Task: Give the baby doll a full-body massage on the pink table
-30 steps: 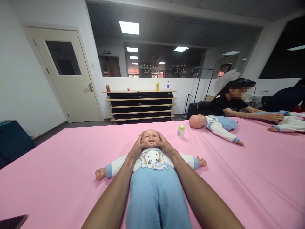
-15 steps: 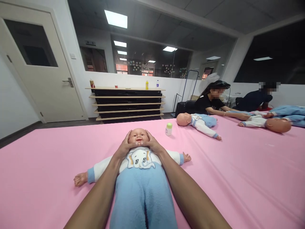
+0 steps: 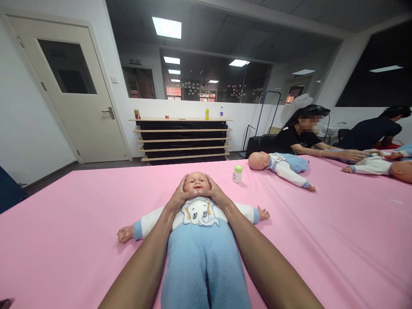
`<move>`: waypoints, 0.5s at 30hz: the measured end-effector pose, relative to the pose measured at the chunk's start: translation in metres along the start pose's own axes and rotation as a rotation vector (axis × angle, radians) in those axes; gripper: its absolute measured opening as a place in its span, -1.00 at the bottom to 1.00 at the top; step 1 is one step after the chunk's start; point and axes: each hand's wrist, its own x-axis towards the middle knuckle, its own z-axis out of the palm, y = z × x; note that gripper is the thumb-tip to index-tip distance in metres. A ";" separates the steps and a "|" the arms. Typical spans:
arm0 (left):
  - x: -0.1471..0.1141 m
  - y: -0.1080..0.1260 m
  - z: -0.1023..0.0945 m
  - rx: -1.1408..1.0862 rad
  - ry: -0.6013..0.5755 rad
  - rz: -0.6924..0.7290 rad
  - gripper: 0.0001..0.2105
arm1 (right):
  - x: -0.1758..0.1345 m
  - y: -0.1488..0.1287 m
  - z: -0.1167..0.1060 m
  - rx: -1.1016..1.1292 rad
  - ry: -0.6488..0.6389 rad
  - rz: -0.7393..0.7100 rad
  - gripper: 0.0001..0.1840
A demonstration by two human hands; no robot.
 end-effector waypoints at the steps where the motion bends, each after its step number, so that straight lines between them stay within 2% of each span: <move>1: 0.000 0.000 0.000 0.020 -0.004 0.001 0.05 | 0.000 0.001 -0.001 -0.015 0.008 0.011 0.12; 8: -0.004 0.004 0.000 -0.002 -0.049 -0.023 -0.01 | 0.000 0.002 -0.003 0.058 -0.051 0.048 0.09; 15: 0.002 -0.002 -0.002 -0.082 -0.029 -0.013 -0.01 | -0.001 -0.004 -0.001 0.047 -0.038 0.043 0.04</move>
